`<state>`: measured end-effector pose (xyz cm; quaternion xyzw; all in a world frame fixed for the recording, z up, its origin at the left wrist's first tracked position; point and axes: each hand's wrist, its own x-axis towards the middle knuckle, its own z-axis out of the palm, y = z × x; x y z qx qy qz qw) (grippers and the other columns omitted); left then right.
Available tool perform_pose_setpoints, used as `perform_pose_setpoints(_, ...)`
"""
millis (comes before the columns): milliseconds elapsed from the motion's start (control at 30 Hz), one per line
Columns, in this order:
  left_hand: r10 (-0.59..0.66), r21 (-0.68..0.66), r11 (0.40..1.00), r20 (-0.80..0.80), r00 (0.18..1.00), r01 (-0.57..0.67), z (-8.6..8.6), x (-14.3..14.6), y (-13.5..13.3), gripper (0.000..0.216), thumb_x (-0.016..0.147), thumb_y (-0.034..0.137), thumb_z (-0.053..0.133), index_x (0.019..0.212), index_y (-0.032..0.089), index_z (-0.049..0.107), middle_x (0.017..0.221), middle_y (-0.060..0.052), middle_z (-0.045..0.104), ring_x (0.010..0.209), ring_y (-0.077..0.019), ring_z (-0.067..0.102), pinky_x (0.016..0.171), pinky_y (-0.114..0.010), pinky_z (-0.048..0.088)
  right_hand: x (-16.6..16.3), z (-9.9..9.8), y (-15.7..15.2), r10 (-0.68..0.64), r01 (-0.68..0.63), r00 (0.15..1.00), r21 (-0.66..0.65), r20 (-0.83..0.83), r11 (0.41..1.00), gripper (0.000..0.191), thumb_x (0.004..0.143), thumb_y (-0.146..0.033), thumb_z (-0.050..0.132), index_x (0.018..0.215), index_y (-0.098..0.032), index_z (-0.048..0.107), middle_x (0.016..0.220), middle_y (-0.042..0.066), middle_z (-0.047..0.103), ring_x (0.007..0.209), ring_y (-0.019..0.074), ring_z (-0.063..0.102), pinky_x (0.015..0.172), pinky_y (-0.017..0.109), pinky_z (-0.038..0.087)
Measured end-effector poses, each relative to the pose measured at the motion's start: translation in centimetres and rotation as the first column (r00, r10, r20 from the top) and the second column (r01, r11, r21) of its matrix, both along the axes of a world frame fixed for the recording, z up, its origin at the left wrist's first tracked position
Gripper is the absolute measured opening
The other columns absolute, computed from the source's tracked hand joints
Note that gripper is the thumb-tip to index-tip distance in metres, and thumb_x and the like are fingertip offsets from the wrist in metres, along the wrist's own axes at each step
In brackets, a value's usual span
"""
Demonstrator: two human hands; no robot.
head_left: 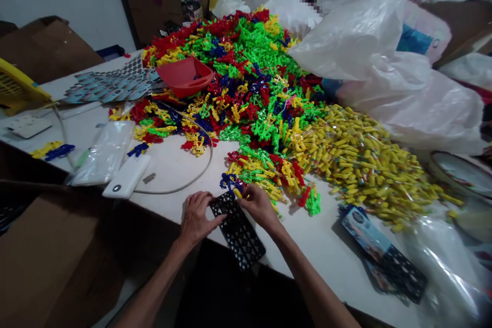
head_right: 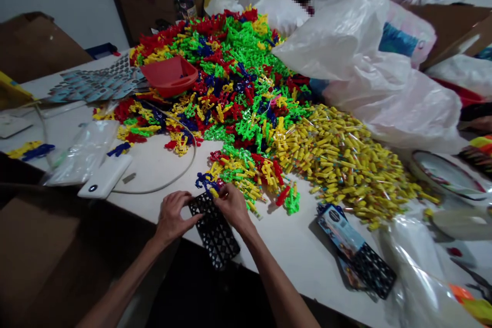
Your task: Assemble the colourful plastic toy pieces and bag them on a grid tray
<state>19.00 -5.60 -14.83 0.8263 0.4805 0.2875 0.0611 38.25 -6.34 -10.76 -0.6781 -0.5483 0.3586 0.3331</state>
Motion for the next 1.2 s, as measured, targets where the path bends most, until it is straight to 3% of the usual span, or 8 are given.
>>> perform_pose_setpoints(100,-0.006,-0.02,1.0,0.0,1.0,0.006,0.1,0.0,0.0,0.037,0.066,0.039,0.067,0.096,0.019,0.06,0.102,-0.009,0.063,0.101,-0.0256,0.053,0.088,-0.041,0.037,-1.1,-0.4,0.1,-0.003,-0.026,0.864,-0.049,-0.504,0.998,0.022,0.059,-0.02,0.064,0.079,-0.016,0.055,0.06,-0.006,0.05,0.053,0.0088,0.045,0.052,0.021,0.035)
perform_pose_setpoints(233,-0.002,-0.057,0.998,0.02,1.0,0.003,0.4,-0.1,0.1,0.036,0.064,0.035,0.068,0.096,0.02,0.062,0.101,-0.008,0.063,0.099,-0.0247,0.052,0.086,-0.04,0.037,-3.0,-0.7,0.8,0.025,-0.085,0.81,-0.076,-0.586,0.993,0.015,0.061,-0.027,0.063,0.067,-0.015,0.055,0.054,-0.006,0.049,0.047,0.0074,0.04,0.048,0.021,0.033)
perform_pose_setpoints(400,0.021,-0.072,0.997,0.043,0.999,-0.018,0.4,-0.1,0.2,0.031,0.065,0.033,0.068,0.093,0.019,0.064,0.097,-0.007,0.063,0.095,-0.0233,0.053,0.083,-0.039,0.039,-4.2,-1.4,1.9,0.11,-0.13,0.88,-0.013,-0.461,0.991,0.017,0.059,-0.024,0.061,0.055,-0.018,0.046,0.053,-0.005,0.047,0.049,0.0084,0.041,0.047,0.021,0.034)
perform_pose_setpoints(567,0.016,-0.045,0.999,0.022,1.0,-0.015,-0.1,-0.2,0.3,0.024,0.067,0.025,0.063,0.089,0.018,0.063,0.098,-0.007,0.064,0.096,-0.0232,0.053,0.082,-0.038,0.039,-5.3,-1.3,1.8,0.215,-0.215,0.976,0.014,0.022,0.977,0.007,0.065,-0.016,0.057,0.059,-0.016,0.053,0.057,-0.001,0.054,0.054,0.0113,0.048,0.051,0.021,0.032)
perform_pose_setpoints(700,0.023,-0.038,0.999,-0.009,1.0,-0.023,-0.5,-0.4,0.3,0.02,0.069,0.016,0.055,0.087,0.018,0.062,0.098,-0.007,0.064,0.096,-0.0232,0.054,0.085,-0.037,0.038,-6.5,-0.8,1.4,0.252,-0.282,0.891,0.024,0.377,0.959,0.017,0.074,-0.013,0.049,0.085,-0.015,0.061,0.082,0.007,0.063,0.067,0.0152,0.055,0.058,0.024,0.035)
perform_pose_setpoints(833,0.041,-0.016,0.999,0.006,0.999,-0.041,-0.4,-0.4,0.3,0.016,0.07,0.024,0.06,0.086,0.019,0.062,0.094,-0.007,0.064,0.093,-0.0242,0.055,0.084,-0.038,0.04,-3.9,0.6,0.6,0.339,-0.369,0.877,0.027,0.341,0.929,0.021,0.073,-0.014,0.055,0.092,-0.016,0.061,0.087,0.005,0.063,0.076,0.0155,0.056,0.064,0.023,0.037)
perform_pose_setpoints(967,0.065,-0.033,0.998,0.131,0.989,-0.061,-0.2,-0.4,0.7,0.031,0.069,0.042,0.065,0.088,0.018,0.06,0.086,-0.006,0.063,0.085,-0.0223,0.057,0.077,-0.036,0.043,1.1,1.5,-1.0,0.191,-0.214,0.835,-0.016,0.516,0.977,0.012,0.079,-0.017,0.052,0.086,-0.016,0.062,0.09,0.006,0.062,0.079,0.0161,0.057,0.063,0.024,0.036)
perform_pose_setpoints(1200,0.056,-0.332,0.937,0.452,0.89,0.109,-2.7,-0.8,1.6,0.027,0.075,0.038,0.059,0.091,0.017,0.055,0.08,-0.003,0.062,0.072,-0.0145,0.06,0.066,-0.026,0.049,1.8,-0.2,-0.9,0.224,-0.145,0.718,-0.173,0.659,0.974,0.019,0.082,-0.017,0.045,0.084,-0.014,0.063,0.087,0.01,0.065,0.074,0.0184,0.059,0.055,0.024,0.031)
